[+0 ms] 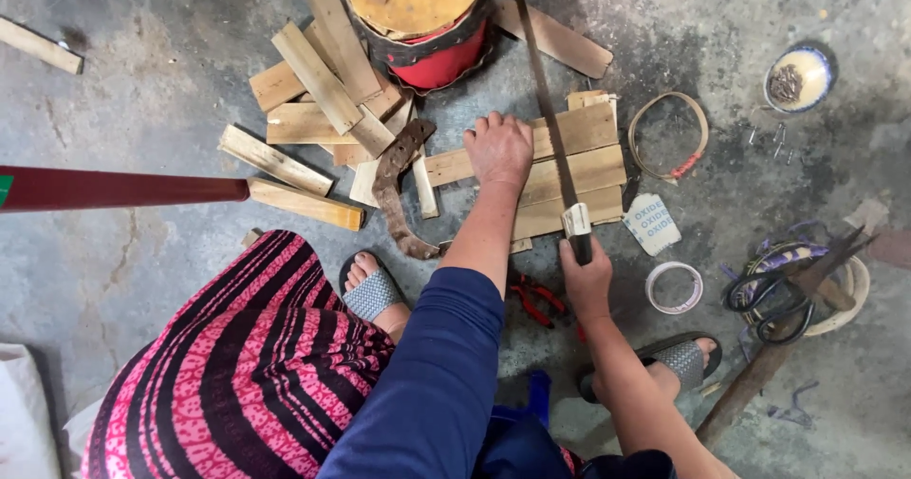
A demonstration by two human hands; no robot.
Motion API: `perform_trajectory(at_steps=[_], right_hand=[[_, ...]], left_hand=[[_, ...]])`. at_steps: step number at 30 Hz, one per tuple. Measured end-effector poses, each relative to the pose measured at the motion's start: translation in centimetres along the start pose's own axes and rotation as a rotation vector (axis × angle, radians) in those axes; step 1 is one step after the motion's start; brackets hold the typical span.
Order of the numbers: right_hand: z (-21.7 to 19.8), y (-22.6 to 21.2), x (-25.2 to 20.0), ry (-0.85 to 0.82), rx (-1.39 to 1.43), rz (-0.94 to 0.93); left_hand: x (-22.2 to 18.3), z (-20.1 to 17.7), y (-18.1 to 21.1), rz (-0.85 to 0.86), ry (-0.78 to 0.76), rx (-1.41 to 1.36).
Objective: The person is using a hand saw to cut thin wooden slats into smaller pieces while sitting on the floor of a workshop.
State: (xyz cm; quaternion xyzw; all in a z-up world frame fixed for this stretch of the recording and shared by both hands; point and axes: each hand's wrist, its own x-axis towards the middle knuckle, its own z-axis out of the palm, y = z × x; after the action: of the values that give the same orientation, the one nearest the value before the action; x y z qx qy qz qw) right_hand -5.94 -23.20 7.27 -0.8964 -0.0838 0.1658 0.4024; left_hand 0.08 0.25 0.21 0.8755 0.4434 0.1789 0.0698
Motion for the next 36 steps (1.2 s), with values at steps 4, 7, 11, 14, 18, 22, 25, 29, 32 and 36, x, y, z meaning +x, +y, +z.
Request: perform_trajectory(at_steps=[4, 7, 11, 14, 18, 22, 25, 29, 32, 36], right_hand=[[0.1, -0.1, 0.0, 0.015, -0.038, -0.015], [0.0, -0.8, -0.2, 0.033, -0.032, -0.049], [0.3, -0.2, 0.2, 0.055, -0.040, -0.089], [-0.4, -0.6, -0.3, 0.051, -0.043, -0.098], [-3.2, -2.2, -2.6, -0.027, 0.104, 0.068], [-3.5, -1.0, -4.8, -0.061, 0.108, 0.143], [-3.1, -1.0, -4.3, -0.098, 0.154, 0.154], [-2.3, -0.4, -3.1, -0.076, 0.091, 0.100], [-2.7, -0.5, -3.3, -0.060, 0.081, 0.090], [-2.2, 0.3, -3.0, -0.048, 0.075, 0.060]], left_hand=[[-0.2, 0.0, -0.2, -0.001, -0.023, 0.015], [0.1, 0.1, -0.1, 0.010, 0.020, -0.004], [-0.1, 0.0, -0.1, -0.002, -0.005, -0.001], [-0.4, -0.1, -0.4, -0.001, -0.001, 0.006], [-0.1, 0.0, 0.1, -0.018, -0.012, -0.018], [-0.1, 0.0, 0.0, -0.016, -0.025, -0.012], [-0.1, 0.2, 0.0, -0.021, -0.036, -0.014], [-0.1, 0.2, 0.0, -0.025, -0.070, 0.002], [0.2, -0.1, 0.2, -0.018, -0.089, 0.000], [0.0, 0.0, 0.0, -0.014, -0.102, 0.006]])
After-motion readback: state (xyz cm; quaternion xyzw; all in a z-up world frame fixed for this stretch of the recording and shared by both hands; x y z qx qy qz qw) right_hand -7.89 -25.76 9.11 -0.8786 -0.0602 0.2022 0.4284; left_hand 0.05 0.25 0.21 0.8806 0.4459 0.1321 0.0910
